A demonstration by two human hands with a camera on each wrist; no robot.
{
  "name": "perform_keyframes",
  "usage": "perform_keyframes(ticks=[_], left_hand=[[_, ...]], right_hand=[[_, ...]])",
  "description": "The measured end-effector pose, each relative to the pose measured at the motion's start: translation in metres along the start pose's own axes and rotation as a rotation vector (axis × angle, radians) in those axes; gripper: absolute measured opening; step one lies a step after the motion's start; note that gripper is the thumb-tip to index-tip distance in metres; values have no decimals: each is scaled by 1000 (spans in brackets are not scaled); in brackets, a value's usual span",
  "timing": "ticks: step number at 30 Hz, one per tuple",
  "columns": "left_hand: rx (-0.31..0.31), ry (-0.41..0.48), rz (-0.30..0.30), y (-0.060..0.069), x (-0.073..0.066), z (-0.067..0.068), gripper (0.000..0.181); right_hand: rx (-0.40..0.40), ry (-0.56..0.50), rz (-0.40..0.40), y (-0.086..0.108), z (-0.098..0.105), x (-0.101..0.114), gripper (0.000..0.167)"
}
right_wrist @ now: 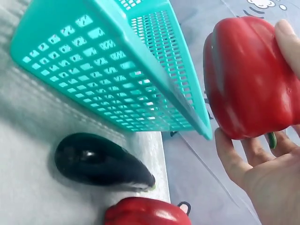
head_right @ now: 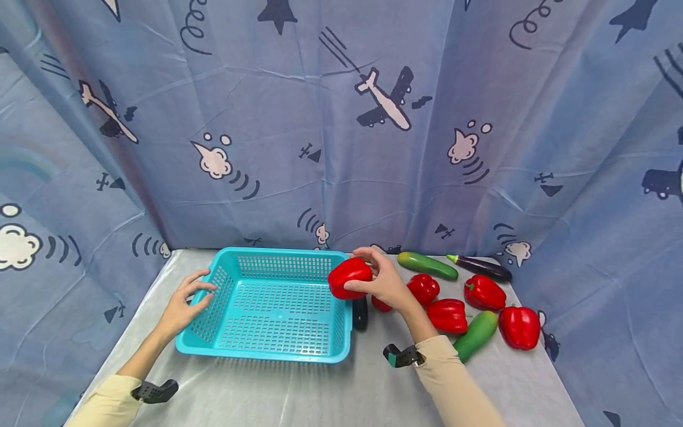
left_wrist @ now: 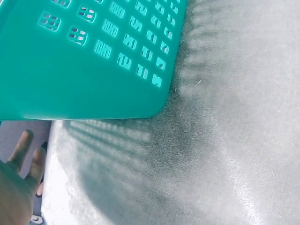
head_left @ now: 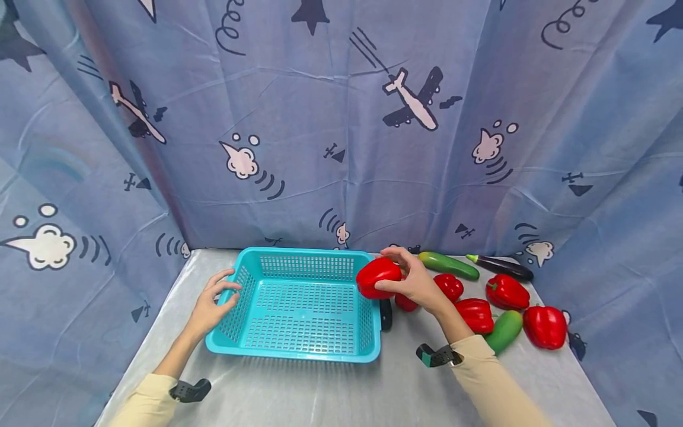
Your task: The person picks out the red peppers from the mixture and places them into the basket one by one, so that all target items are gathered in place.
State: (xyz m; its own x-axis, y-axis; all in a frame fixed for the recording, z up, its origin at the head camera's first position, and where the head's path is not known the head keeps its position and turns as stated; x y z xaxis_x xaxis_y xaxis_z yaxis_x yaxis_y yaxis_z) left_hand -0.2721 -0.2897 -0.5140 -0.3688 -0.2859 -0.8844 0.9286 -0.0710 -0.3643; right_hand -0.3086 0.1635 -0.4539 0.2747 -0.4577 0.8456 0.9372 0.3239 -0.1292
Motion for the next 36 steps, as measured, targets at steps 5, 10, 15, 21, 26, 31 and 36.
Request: perform_keyframes(ticks=[5, 10, 15, 21, 26, 31, 36], left_hand=[[3, 3, -8, 0, -2, 0, 16], [0, 3, -12, 1, 0, 0, 17], [-3, 8, -4, 1, 0, 1, 15], [-1, -14, -6, 0, 1, -1, 14], [5, -23, -14, 0, 0, -2, 14], [7, -18, -17, -1, 0, -2, 14], [5, -17, -21, -1, 0, -1, 14]], right_hand=[[16, -11, -9, -8, -10, 6, 64], [40, -10, -16, -18, -21, 13, 61], [60, -4, 8, -27, -35, 23, 59], [98, 7, 38, -36, -53, 33, 59], [140, -19, 47, -41, -68, 37, 61], [150, -55, 49, -47, -81, 39, 64], [145, -99, 26, -52, -94, 41, 60]])
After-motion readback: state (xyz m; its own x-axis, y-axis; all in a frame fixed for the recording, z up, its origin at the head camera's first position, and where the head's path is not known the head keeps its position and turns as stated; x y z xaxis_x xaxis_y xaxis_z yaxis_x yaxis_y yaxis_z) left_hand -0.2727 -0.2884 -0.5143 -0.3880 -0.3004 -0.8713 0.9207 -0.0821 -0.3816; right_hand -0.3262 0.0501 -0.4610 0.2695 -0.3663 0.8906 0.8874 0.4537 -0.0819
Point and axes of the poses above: each hand's wrist, its own y-axis away from the middle knuckle, its own z-axis out of the back of the hand, x = y × z, the point moved 8 cm from there along -y, towards the middle knuckle, and after that the axes turned 12 degrees about y, right-handed, at the moved point
